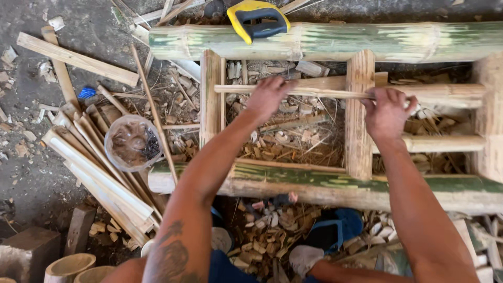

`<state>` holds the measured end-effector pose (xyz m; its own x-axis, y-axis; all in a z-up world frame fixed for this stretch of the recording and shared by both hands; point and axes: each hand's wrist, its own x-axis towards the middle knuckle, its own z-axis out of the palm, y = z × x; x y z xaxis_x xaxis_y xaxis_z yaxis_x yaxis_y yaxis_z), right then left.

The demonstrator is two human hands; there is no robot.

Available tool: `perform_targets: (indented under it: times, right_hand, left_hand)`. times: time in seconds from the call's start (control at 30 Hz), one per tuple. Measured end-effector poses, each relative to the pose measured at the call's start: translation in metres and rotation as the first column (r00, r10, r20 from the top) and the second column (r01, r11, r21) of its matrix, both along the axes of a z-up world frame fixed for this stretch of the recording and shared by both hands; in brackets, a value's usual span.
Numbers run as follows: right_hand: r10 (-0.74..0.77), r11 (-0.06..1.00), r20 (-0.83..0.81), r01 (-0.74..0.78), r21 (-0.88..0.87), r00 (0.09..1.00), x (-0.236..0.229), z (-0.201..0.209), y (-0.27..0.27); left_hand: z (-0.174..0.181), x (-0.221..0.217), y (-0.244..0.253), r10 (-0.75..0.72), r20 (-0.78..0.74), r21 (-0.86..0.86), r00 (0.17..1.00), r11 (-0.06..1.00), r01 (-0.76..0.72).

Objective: The person assembles a bamboo frame by cutting bamboo strips to size with a hand saw and nailing them into place with a hammer. The person repeatedly measures, cuts, and fastens bamboo pieces to construct the frame structure.

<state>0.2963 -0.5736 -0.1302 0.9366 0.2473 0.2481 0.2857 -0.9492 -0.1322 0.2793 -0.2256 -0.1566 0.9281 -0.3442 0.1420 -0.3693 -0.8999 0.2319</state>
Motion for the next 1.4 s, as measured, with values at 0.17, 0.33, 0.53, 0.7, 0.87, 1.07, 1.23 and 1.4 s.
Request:
perform_targets:
  times: [0.17,0.33,0.53,0.7,0.87,1.07,1.23,1.4]
  right_hand:
    - [-0.043,0.992,-0.038,0.047,0.116,0.998,0.048,-0.062,-0.026]
    - [-0.005,0.985,0.019,0.001,0.170,1.000,0.092,-0.076,-0.019]
    - [0.034,0.976,0.085,-0.052,0.211,0.996,0.117,-0.064,-0.006]
    - [-0.017,0.955,0.060,-0.002,0.295,0.998,0.128,-0.058,0.001]
    - [-0.011,0.952,0.033,0.001,0.306,0.999,0.140,-0.053,0.004]
    - [-0.007,0.933,-0.003,0.008,0.361,1.000,0.141,-0.048,0.004]
    - [-0.006,0.928,0.012,0.001,0.374,1.000,0.140,-0.046,0.007]
    - [0.001,0.939,-0.003,0.000,0.344,1.000,0.140,-0.051,0.003]
  left_hand:
    - [-0.050,0.063,-0.027,0.033,0.025,-0.035,0.999,0.999,-0.032]
    - [-0.066,0.095,-0.013,0.067,0.109,-0.095,0.992,0.994,-0.057]
    - [-0.056,0.096,0.014,0.150,0.015,0.018,0.989,0.988,-0.150]
    - [-0.041,0.099,-0.027,0.109,0.120,-0.053,0.987,0.993,-0.103]
    - [-0.035,0.118,-0.125,0.012,0.099,-0.273,0.995,0.962,0.015]
    - [-0.039,0.142,-0.156,0.160,-0.100,-0.224,0.982,0.958,-0.179]
    - [-0.044,0.143,-0.154,0.191,0.018,-0.287,0.981,0.941,-0.178]
    - [-0.052,0.146,-0.159,0.219,0.039,-0.258,0.975,0.945,-0.202]
